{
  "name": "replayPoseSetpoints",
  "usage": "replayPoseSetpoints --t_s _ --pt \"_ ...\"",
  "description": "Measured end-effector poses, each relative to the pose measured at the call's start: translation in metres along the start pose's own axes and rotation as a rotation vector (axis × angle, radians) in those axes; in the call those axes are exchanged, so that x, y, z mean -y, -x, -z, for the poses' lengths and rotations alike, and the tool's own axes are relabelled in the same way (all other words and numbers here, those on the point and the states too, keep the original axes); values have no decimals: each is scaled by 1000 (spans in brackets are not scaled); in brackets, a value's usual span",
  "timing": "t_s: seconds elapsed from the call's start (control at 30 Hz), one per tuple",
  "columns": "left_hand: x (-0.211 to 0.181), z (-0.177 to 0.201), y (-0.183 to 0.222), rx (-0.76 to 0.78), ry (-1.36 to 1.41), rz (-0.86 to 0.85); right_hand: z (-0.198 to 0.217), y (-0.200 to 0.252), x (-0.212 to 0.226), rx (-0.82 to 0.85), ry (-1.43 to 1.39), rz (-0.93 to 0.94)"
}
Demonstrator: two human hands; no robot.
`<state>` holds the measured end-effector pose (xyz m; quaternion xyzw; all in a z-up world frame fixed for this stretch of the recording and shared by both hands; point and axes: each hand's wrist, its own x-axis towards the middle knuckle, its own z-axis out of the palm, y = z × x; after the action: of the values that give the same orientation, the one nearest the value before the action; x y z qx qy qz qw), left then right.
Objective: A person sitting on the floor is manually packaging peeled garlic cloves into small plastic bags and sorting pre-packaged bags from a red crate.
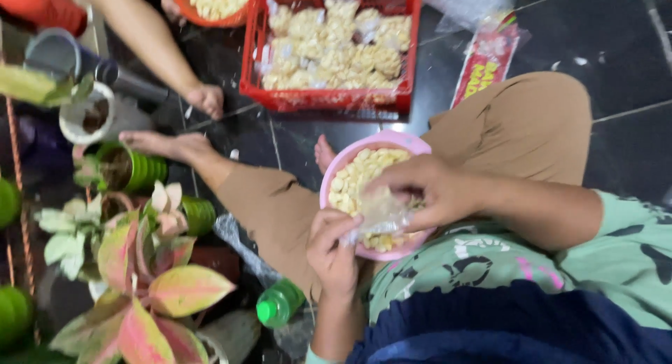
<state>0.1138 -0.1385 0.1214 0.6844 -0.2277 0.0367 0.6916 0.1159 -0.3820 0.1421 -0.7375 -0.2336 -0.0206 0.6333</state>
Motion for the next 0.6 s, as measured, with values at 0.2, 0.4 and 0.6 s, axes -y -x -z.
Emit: replayPoseSetpoints --t_s 0.2,0.4,0.6 --pt "4 -2 4 -52 89 45 -3 -6 21 19 59 155" --pt "28 5 -1 -28 130 91 6 -18 45 53 -125 102" --pt "85 9 0 7 261 296 35 -21 68 69 -352 35"
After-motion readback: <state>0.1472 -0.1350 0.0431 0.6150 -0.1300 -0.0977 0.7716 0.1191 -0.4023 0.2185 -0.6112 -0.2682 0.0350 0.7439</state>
